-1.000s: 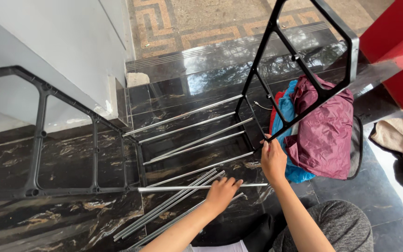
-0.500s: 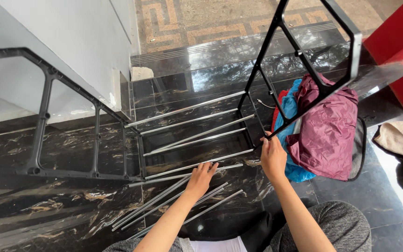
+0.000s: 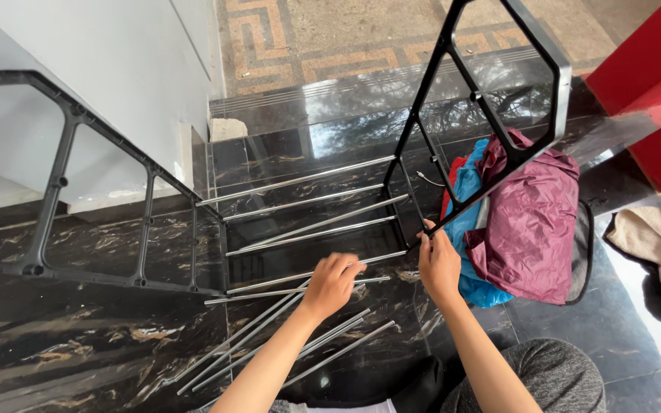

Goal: The person assembles a metal rack by inserting metal rods into black plastic frames. They sit on the floor, pick up rods, and fit them into the frame slots, gradually building the structure.

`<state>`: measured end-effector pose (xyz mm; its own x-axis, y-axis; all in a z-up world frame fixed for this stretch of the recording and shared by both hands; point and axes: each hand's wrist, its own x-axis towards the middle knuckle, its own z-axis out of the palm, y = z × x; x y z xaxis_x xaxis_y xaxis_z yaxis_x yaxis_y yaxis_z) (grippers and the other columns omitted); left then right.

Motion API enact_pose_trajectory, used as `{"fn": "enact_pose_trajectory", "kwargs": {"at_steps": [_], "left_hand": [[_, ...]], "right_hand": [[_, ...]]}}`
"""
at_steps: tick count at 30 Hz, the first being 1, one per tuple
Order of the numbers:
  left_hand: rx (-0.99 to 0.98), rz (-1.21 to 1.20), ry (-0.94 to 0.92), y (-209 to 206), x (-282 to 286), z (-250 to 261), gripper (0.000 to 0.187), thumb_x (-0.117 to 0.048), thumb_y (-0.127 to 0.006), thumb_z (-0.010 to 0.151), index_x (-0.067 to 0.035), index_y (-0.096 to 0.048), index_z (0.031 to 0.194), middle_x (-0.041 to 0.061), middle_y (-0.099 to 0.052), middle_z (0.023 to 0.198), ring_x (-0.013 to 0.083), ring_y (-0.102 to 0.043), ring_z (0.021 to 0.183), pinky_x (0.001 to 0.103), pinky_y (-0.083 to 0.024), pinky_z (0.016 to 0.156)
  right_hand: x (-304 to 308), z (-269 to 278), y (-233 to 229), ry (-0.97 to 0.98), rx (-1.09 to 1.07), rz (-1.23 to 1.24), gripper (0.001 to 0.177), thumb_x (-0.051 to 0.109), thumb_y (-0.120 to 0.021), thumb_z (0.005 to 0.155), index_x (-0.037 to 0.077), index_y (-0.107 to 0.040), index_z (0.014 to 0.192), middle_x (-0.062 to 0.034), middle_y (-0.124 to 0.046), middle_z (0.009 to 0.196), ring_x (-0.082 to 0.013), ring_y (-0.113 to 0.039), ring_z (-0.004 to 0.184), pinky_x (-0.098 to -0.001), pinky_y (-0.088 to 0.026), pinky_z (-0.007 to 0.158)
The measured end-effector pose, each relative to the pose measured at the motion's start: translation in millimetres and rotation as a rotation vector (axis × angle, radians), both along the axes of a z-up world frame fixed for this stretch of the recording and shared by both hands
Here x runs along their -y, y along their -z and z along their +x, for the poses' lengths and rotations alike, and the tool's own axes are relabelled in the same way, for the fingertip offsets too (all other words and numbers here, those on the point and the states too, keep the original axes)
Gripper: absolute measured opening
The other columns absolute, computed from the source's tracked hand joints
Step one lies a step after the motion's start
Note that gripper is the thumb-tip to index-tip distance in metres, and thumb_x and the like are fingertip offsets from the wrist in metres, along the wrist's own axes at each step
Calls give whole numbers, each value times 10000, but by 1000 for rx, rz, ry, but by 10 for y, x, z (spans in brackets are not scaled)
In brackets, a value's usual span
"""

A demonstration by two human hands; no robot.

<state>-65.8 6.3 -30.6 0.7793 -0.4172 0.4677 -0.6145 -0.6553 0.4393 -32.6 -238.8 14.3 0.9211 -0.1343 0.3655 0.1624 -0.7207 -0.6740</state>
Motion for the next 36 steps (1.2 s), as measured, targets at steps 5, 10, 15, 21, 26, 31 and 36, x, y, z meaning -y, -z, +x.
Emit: {"fn": "enact_pose_trajectory", "kwargs": {"at_steps": [5,10,15,21,26,31,36], "left_hand": [[77,-173,-44,-503,416,674,295,-8,-680,882,-66,-626,1166,66,-635,1165,292,-622,1107,414,-519,901],[6,-247,-152,-444,817,1239,339,-162,-754,845,-37,-612,1126,102,-664,1092,339,-640,1034,449,-524,842],[-192,-267,-174,-136,1044,1468,161,-247,-712,961,-107,-672,1030,73,-688,943,318,-695,879,442,-550,715],[-138,-267,-215,-115,1012,1441,120,-232,-706,932,-137,-712,1006,48,-673,888,314,-693,796,450,-541,643],[-73,-175,-217,-202,980,1443,101,-223,-716,910,-139,-709,966,40,-650,843,286,-700,780,436,-531,605],[-68,-44,-183,-227,976,1515,103,-231,-712,925,-129,-697,922,26,-655,847,241,-704,754,397,-547,575],[-59,-14,-177,-213,979,1534,142,-236,-693,940,-97,-674,919,31,-657,857,241,-704,749,391,-553,566]], "right_hand": [[42,45,165,11,-47,43,308,91,-593,998,57,-622,1303,-125,-713,978,-275,-700,790,-369,-530,692],[374,171,454,-302,-99,321,286,1,-580,879,14,-686,1144,-121,-718,1311,-208,-705,1082,-344,-547,834],[635,572,669,-216,-312,596,337,130,-512,983,30,-676,1261,-46,-731,1110,-138,-669,989,-281,-521,796],[540,1408,818,-266,-552,579,245,185,-556,1040,19,-652,1193,-57,-688,870,-108,-621,700,-247,-492,555],[540,1610,946,-403,-472,486,184,101,-572,1022,-35,-642,1124,-90,-672,751,-121,-597,538,-272,-480,439],[494,1522,924,-314,-480,588,205,80,-535,1019,-36,-631,1159,-69,-654,747,-123,-597,518,-283,-513,444],[427,1479,848,-318,-552,741,197,148,-546,1044,-15,-613,1133,-36,-620,724,-87,-552,502,-258,-488,428]]}}
